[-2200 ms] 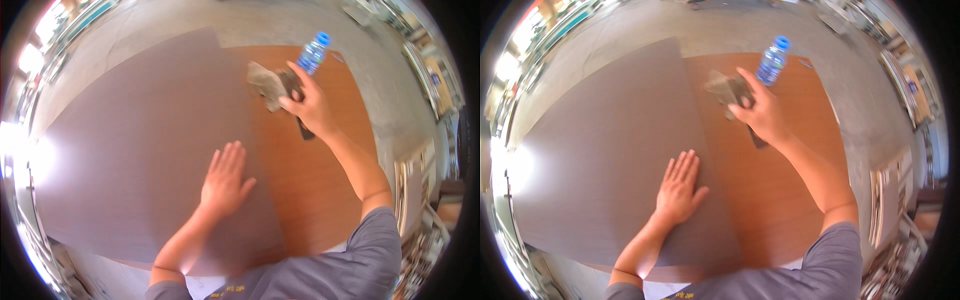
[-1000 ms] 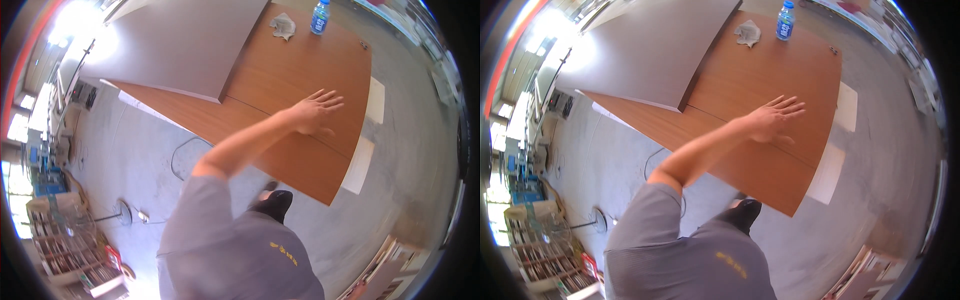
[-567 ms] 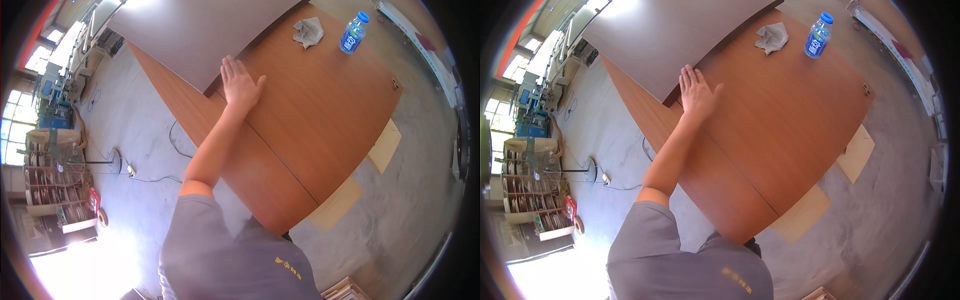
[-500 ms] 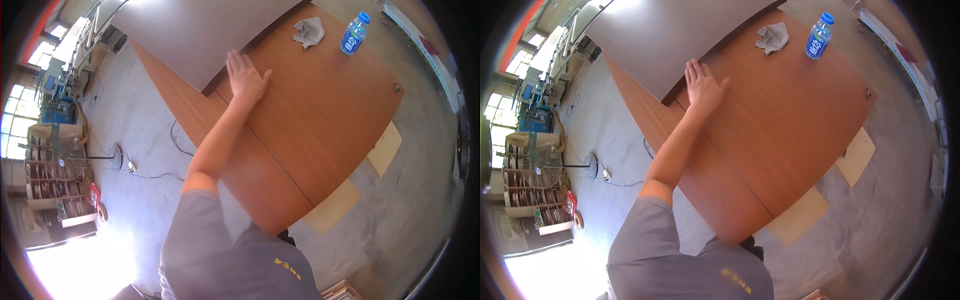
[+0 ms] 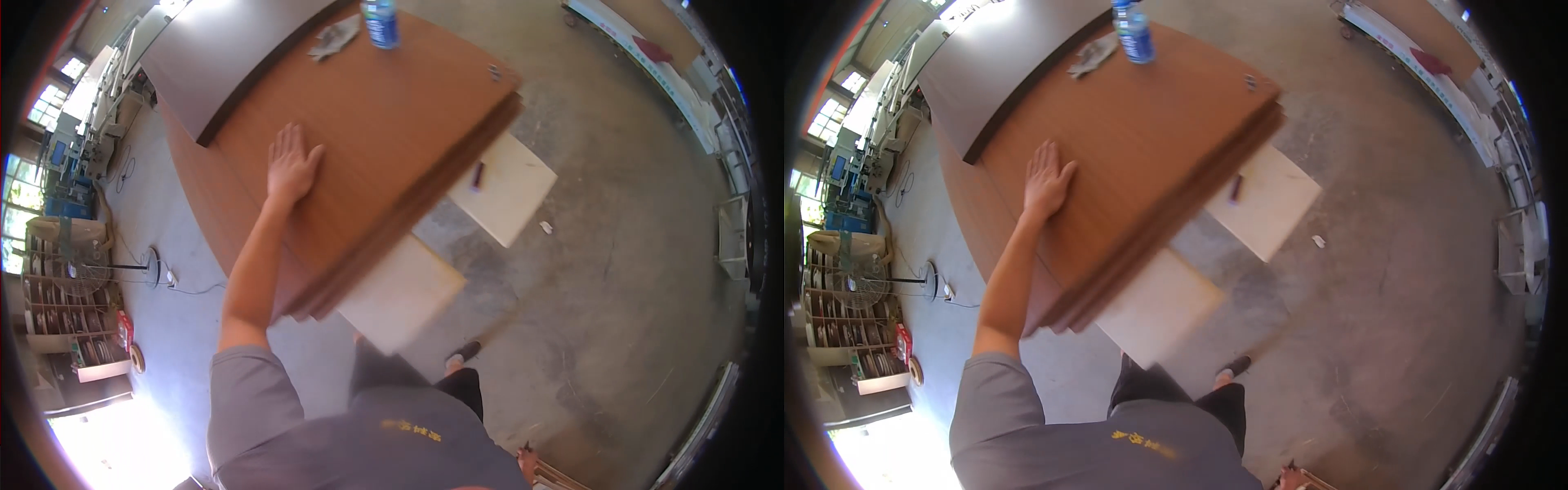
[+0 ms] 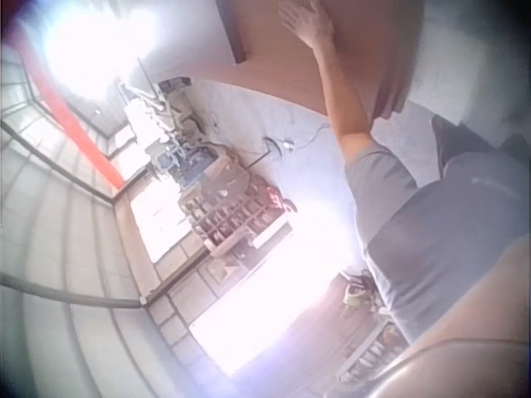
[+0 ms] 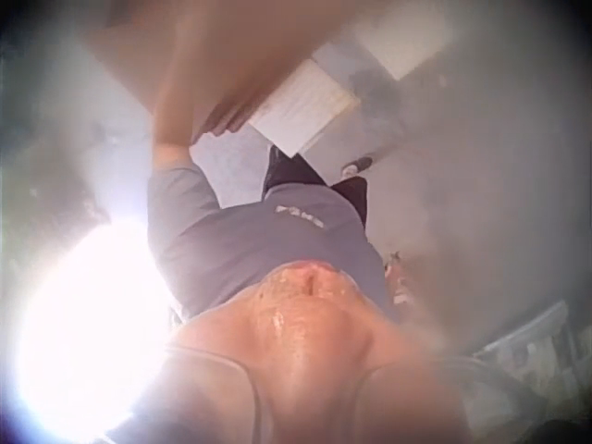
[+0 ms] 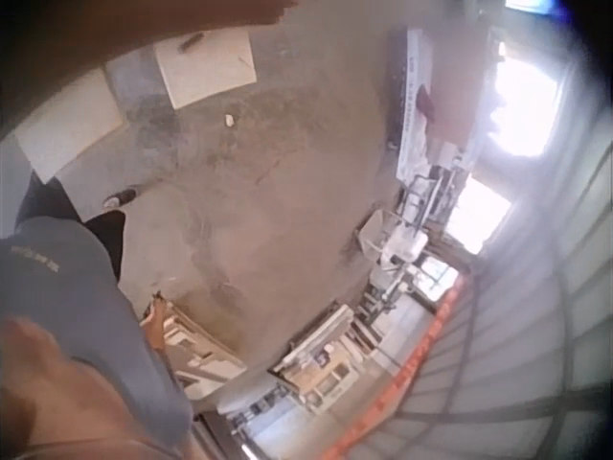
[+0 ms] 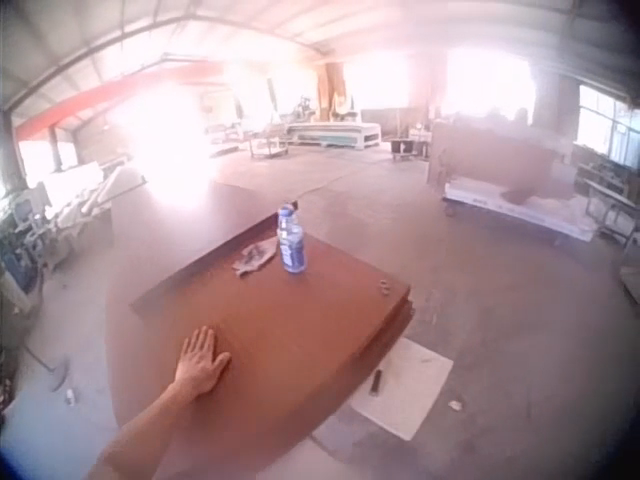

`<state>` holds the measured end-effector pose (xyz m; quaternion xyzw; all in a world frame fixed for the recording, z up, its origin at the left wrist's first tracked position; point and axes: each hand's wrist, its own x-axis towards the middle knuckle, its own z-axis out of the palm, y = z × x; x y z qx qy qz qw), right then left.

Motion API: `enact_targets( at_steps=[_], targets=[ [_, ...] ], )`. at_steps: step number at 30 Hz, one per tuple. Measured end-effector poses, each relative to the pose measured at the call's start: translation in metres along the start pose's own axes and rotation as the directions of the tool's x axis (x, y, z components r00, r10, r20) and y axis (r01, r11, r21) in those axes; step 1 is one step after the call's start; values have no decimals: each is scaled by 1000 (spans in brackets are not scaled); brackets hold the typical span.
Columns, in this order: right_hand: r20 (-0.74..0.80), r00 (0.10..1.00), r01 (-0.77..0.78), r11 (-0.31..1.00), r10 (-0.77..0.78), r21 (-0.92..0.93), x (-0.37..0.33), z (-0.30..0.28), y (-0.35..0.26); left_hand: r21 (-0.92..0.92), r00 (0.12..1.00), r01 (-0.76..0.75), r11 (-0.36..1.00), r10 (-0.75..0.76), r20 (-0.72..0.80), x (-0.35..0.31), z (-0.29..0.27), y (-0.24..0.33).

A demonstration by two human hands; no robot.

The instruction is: The person wipes a brown wood panel with a wet cloth, helps another person carry it across a workshop, and then uses a metal scraper tool to remove material from the edge of the panel.

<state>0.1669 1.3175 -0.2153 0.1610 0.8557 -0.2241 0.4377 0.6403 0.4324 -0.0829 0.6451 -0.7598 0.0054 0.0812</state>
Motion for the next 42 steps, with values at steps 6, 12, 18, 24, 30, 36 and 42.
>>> enact_targets(
  at_steps=[6,12,18,24,30,36,42],
  targets=[
    [126,990,-58,998,59,-10,92,-114,-15,56,970,235,970,-238,48,-131,-13,93],
    [113,993,34,999,-31,-16,228,-174,-155,92,964,256,962,-261,47,-142,-7,186],
    [200,979,3,983,34,-184,333,-197,-353,15,966,259,966,-259,1,-30,20,264],
    [132,980,159,984,-148,-76,355,-230,-506,88,948,307,947,-297,-114,119,50,311],
    [118,989,105,983,-88,-149,395,-282,-648,59,943,320,946,-311,-120,103,55,386],
    [478,696,718,542,-537,-437,375,-99,-1006,-778,712,580,241,-613,341,-35,93,586],
    [935,-261,963,-6,241,270,42,193,-1132,-834,717,222,-504,-495,490,113,91,730]
  ],
)
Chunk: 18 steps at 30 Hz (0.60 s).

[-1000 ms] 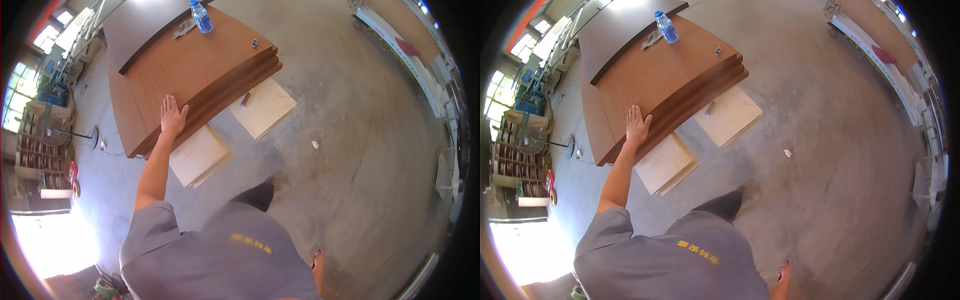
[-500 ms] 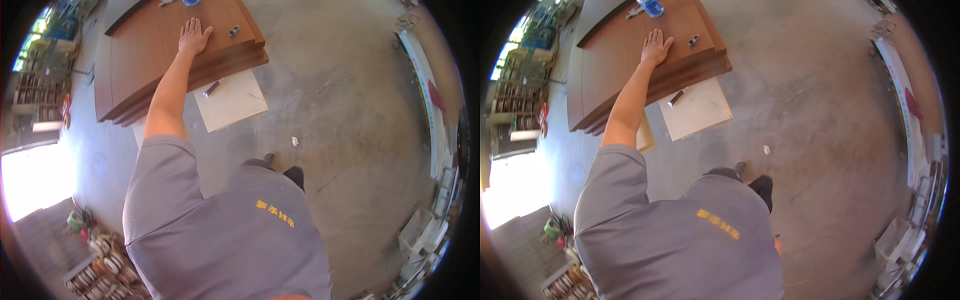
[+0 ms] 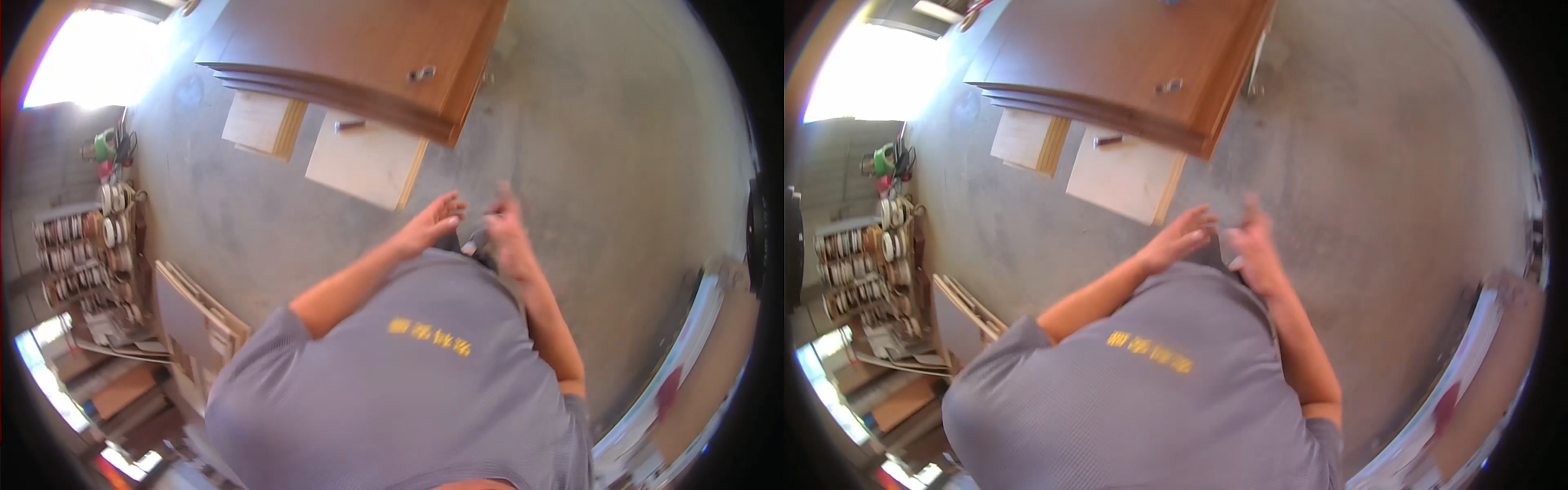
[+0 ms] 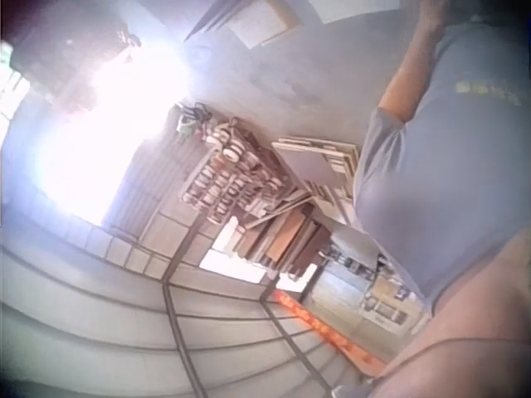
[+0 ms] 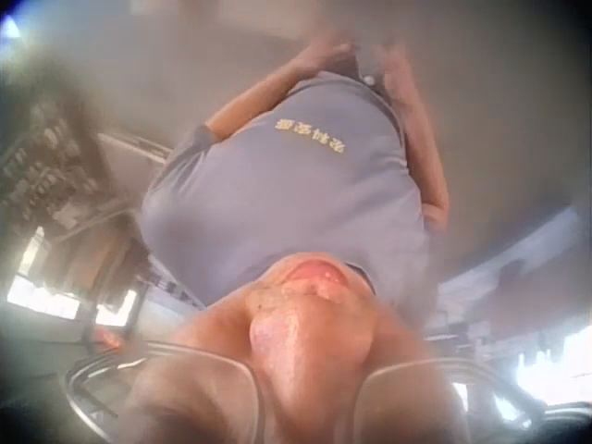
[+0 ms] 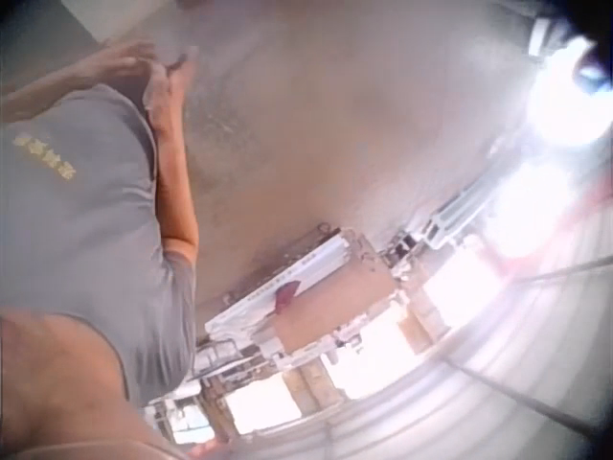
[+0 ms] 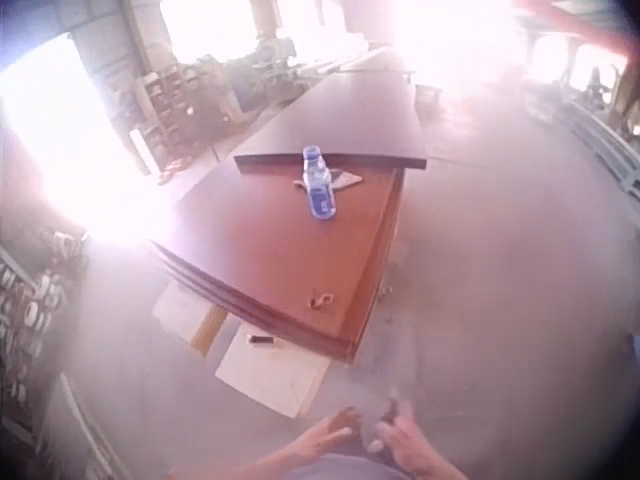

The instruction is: The person wipes a brown wood panel with a wet cloth, helps another person carry it across a workshop, and then uses a metal scraper tool to remove material from the edge of the panel.

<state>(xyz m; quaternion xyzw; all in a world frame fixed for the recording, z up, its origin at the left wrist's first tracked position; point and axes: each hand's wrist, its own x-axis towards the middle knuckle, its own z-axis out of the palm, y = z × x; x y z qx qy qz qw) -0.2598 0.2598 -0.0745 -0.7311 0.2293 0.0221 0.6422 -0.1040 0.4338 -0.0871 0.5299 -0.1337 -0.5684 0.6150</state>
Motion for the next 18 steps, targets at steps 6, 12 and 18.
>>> enact_targets(
  at_steps=[6,12,18],
  targets=[
    [775,548,576,814,-316,-75,116,1,-119,-261,571,-591,764,167,-804,25,-4,8],
    [575,655,613,790,-490,-24,219,-94,-176,95,-120,14,995,96,-988,40,-108,-110],
    [190,719,688,644,-669,-334,425,-206,-232,98,-255,411,906,218,-942,83,-87,-87]
  ],
)
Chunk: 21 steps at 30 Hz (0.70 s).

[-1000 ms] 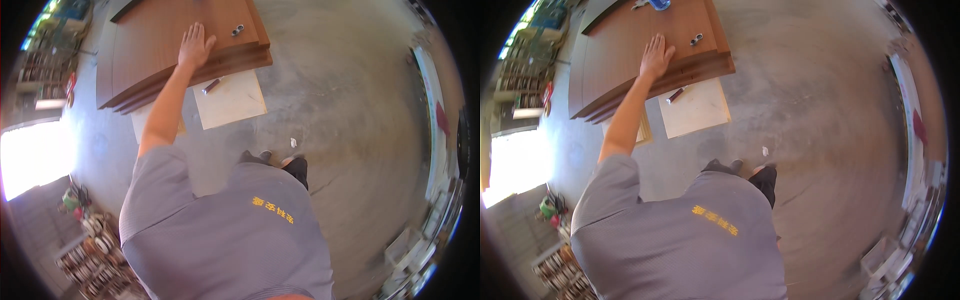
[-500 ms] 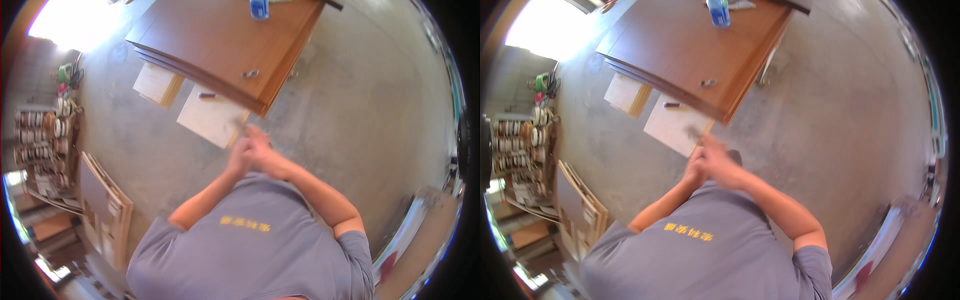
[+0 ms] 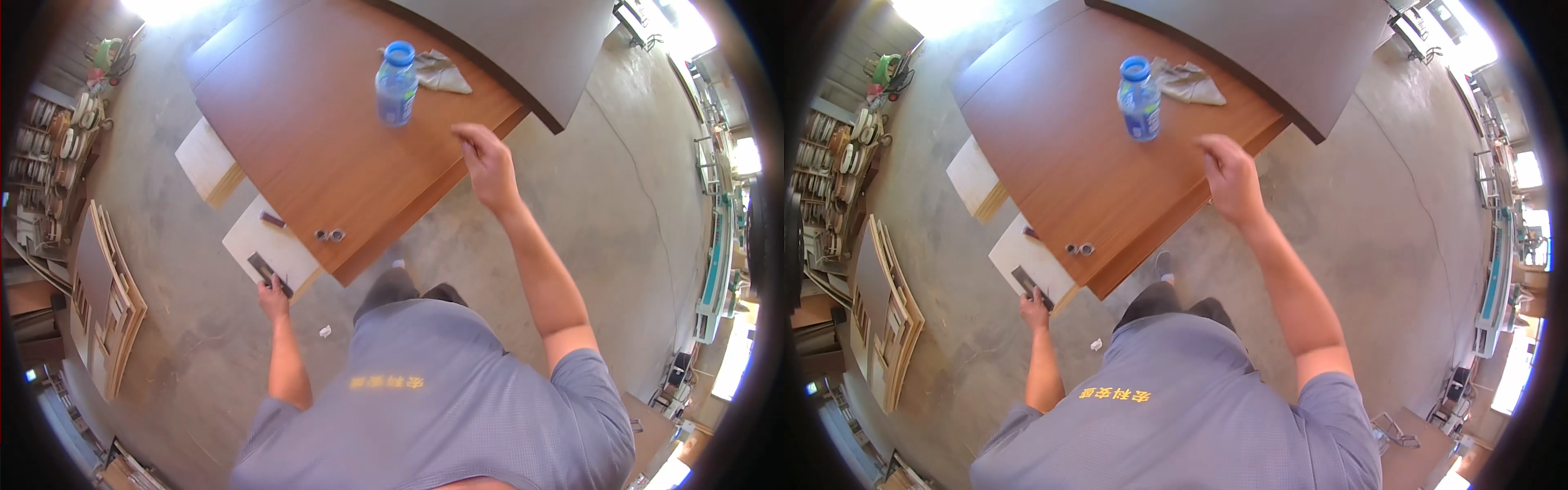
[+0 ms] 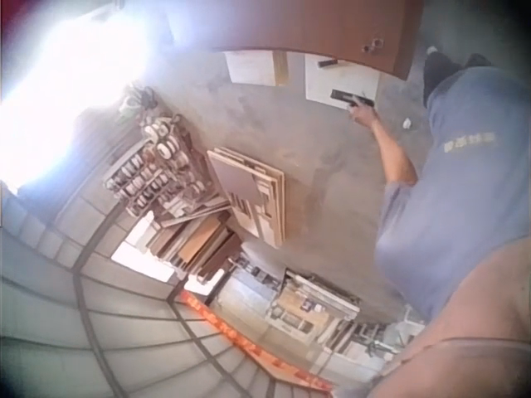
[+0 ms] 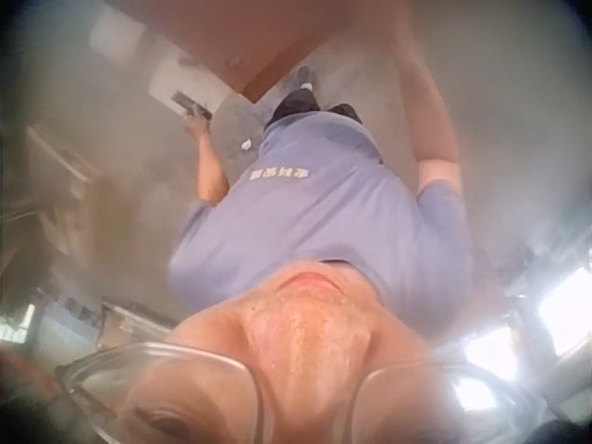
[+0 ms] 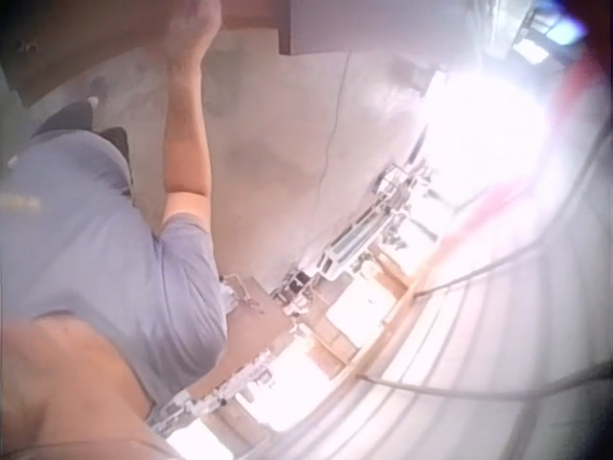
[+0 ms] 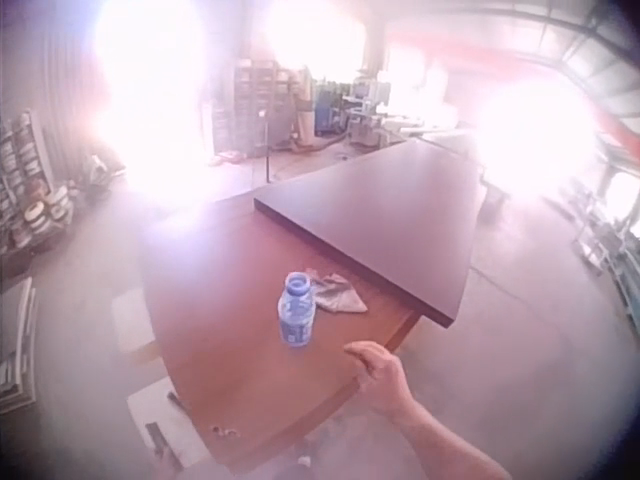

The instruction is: The person wipes a brown wood panel with a wet cloth, helps another person carry it across a workshop, and then uses a metal scraper tool to remove material from the edge of the panel.

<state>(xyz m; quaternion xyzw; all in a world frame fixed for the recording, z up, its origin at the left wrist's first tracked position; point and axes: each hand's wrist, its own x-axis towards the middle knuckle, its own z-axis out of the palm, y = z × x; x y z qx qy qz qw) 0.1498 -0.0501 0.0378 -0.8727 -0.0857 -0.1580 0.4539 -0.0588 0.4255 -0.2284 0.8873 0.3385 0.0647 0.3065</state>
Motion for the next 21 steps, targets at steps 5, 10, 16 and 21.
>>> enact_targets(
  at_steps=[5,10,16,21],
  targets=[
    [159,887,461,811,-434,-361,141,30,107,267,958,254,930,-280,63,-4,-27,52],
    [87,840,506,714,-536,-483,185,92,176,105,950,213,971,-181,-253,-19,-63,122],
    [369,840,378,917,-397,128,237,13,136,-262,779,-328,908,103,-618,-78,-4,356],
    [206,839,494,864,-503,96,310,-196,221,-219,821,-411,885,255,-511,-90,87,460]
  ],
)
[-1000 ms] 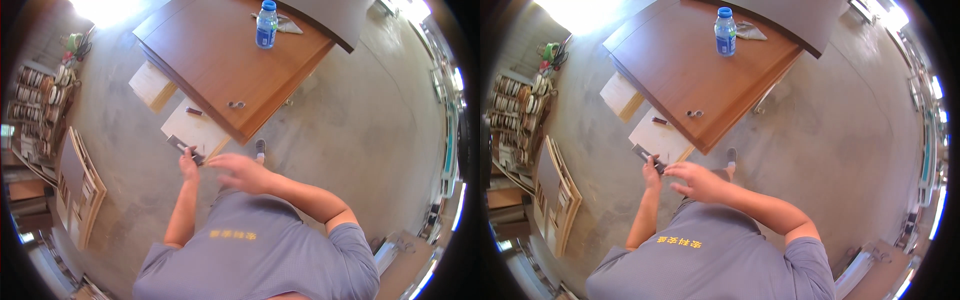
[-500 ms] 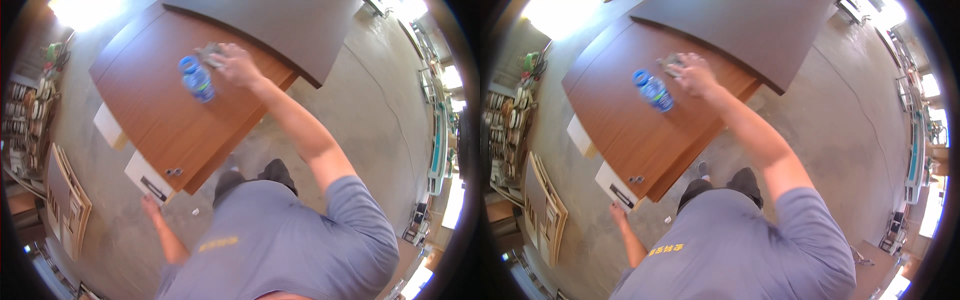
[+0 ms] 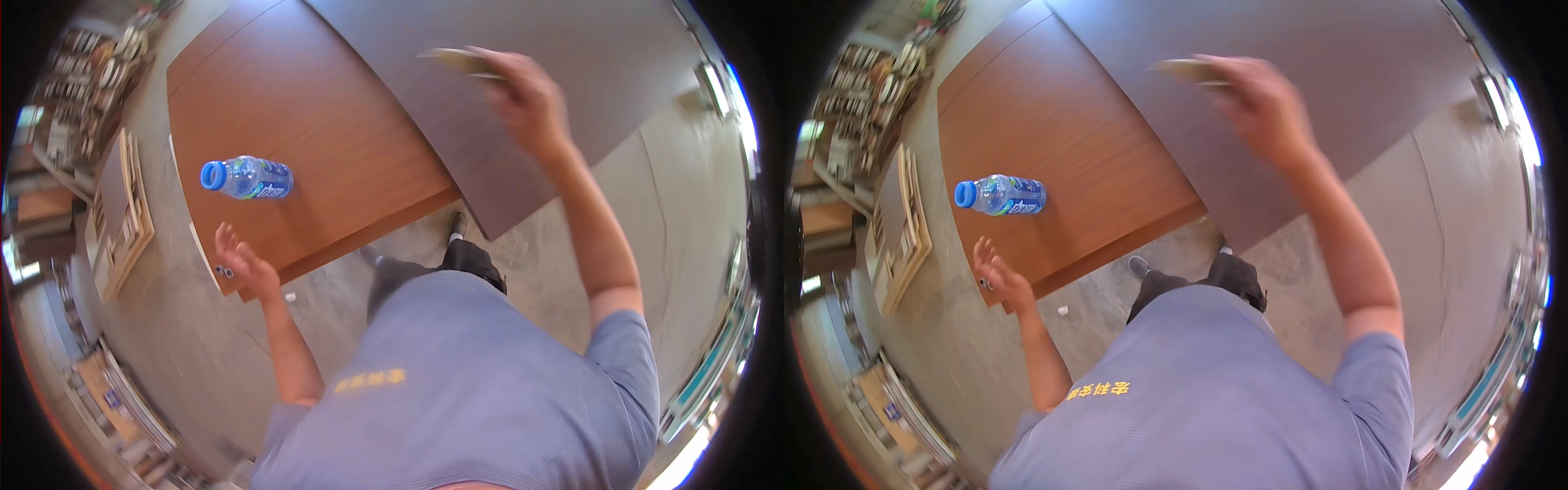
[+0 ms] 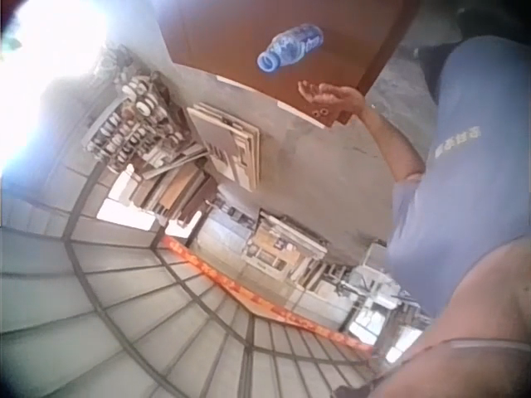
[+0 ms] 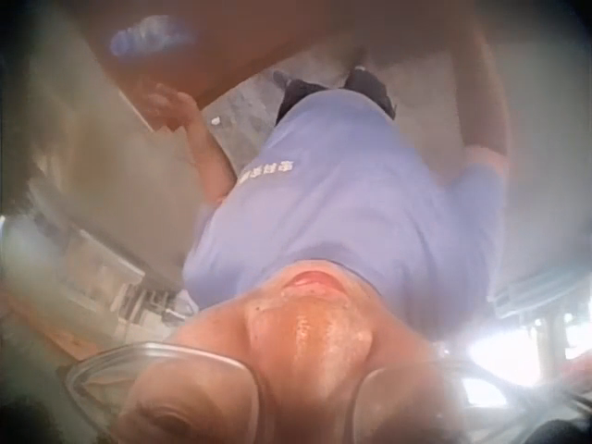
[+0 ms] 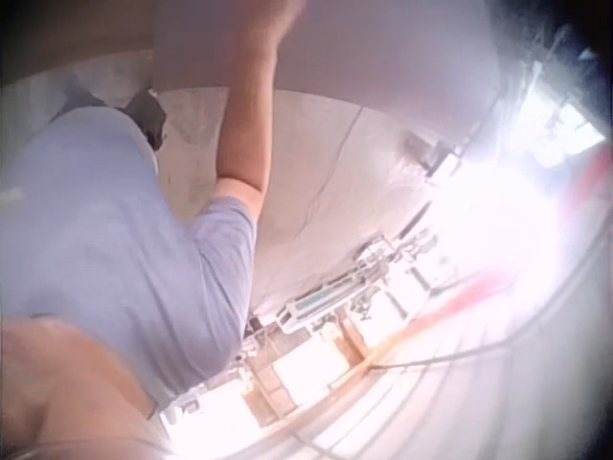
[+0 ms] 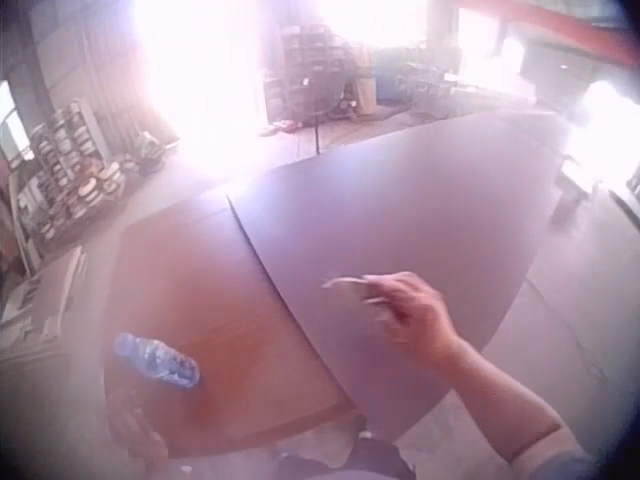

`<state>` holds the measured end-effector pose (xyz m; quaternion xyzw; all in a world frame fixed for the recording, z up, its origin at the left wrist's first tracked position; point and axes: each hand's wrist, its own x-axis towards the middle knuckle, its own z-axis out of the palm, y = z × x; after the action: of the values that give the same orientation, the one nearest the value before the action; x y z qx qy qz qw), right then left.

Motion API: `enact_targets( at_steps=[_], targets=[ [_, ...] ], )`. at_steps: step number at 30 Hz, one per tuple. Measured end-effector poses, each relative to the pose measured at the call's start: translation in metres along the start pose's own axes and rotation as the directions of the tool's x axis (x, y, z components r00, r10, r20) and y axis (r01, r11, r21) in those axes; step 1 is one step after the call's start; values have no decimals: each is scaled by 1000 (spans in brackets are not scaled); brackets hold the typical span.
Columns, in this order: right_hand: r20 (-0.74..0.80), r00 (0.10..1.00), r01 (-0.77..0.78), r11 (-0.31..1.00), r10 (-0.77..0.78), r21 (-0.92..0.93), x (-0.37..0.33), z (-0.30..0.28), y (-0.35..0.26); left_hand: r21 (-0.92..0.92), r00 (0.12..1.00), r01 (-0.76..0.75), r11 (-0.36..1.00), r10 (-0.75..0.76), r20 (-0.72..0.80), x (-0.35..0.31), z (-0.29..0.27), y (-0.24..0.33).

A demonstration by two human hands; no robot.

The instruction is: The person wipes a brown wood panel with a wet cloth, helps another person carry it across a workshop, and then uses a metal scraper tool to remove material from the edge of the panel.

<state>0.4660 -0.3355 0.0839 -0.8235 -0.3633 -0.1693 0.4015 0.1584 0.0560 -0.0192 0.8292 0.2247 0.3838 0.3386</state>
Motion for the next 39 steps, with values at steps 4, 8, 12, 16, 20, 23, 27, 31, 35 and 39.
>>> enact_targets(
  at_steps=[4,8,12,16,20,23,27,31,35,39],
  targets=[
    [304,899,-74,793,315,-604,-77,-97,135,-90,986,165,982,-165,3,-4,52,-1],
    [712,677,160,907,187,-390,-77,-51,64,-184,995,102,978,-102,5,2,49,3],
    [813,576,294,950,-85,-109,-49,19,10,-307,997,77,949,-72,26,23,69,1],
    [615,769,393,889,-177,-234,48,138,50,-473,974,223,853,-171,151,49,88,7],
    [531,837,359,867,-135,-345,70,191,60,-348,925,344,872,-250,287,61,87,-7],
    [639,763,297,930,-95,-216,-15,123,-18,-366,915,336,868,-209,344,61,71,-18],
    [536,804,-320,947,257,26,-98,54,-57,-431,855,222,875,38,518,64,76,23],
    [359,543,-371,-166,759,914,-59,66,-91,-477,692,70,876,302,656,74,76,88],
    [374,607,82,-523,701,848,-38,83,-82,-446,449,135,885,346,823,77,78,109],
    [261,672,282,-565,694,775,-29,79,-73,-510,390,-76,857,496,776,74,85,115]
  ],
)
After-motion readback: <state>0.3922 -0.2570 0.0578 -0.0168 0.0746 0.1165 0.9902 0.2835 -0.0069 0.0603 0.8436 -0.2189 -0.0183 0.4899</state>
